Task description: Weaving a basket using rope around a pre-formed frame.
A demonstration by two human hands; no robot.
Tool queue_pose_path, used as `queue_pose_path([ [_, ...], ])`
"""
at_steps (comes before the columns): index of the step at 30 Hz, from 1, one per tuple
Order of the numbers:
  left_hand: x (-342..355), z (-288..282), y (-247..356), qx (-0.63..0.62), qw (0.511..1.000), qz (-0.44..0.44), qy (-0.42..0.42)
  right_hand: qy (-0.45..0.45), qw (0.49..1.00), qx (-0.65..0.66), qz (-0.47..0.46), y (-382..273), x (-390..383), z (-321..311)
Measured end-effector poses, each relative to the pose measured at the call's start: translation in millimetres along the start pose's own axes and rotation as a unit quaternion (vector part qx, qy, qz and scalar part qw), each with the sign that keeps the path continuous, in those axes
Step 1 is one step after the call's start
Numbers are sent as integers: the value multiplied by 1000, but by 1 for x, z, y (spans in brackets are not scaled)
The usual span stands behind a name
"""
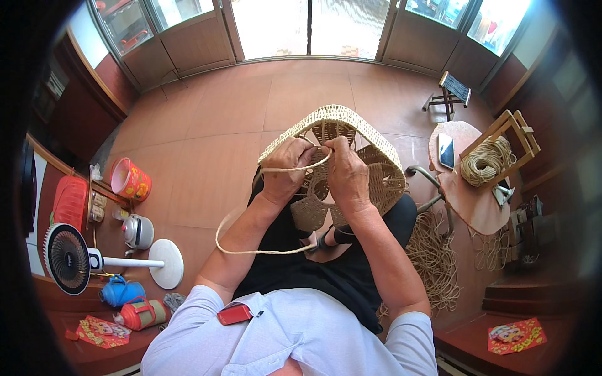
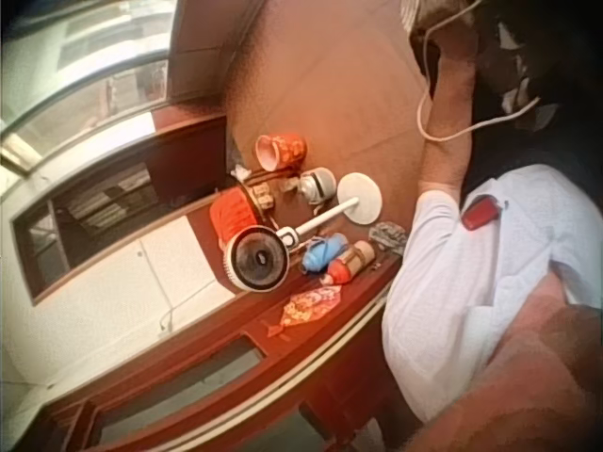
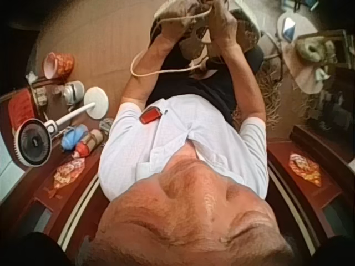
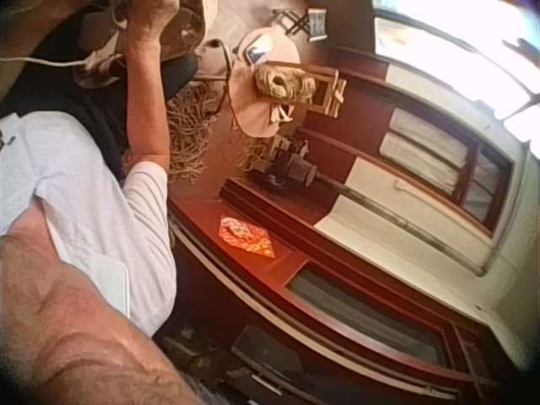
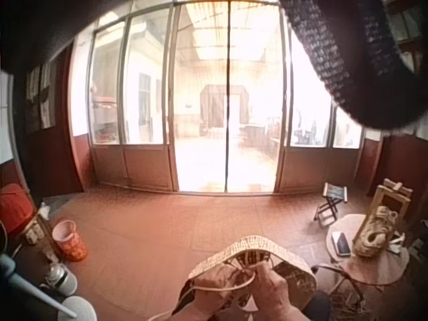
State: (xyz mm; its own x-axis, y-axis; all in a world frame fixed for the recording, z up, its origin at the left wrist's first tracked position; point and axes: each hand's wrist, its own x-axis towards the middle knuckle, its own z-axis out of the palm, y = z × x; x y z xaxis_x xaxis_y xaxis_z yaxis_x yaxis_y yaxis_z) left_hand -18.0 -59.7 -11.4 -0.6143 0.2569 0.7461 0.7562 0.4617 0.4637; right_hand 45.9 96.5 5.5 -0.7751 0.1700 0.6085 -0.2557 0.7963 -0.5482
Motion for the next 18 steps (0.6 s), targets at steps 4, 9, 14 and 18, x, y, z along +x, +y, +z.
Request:
queue_pose_path([
  [4,4,8,1,18,1000,-18,-2,36,969,-203,-135,-7,13,-16],
  [9,4,16,2,16,999,-46,-3,25,967,-206,-148,-6,36,-16],
  [14,1,16,7,8,998,-60,-14,22,964,-198,-174,-1,49,-7],
  [18,3,20,15,0,996,-94,-2,23,965,-194,-177,2,53,-2],
])
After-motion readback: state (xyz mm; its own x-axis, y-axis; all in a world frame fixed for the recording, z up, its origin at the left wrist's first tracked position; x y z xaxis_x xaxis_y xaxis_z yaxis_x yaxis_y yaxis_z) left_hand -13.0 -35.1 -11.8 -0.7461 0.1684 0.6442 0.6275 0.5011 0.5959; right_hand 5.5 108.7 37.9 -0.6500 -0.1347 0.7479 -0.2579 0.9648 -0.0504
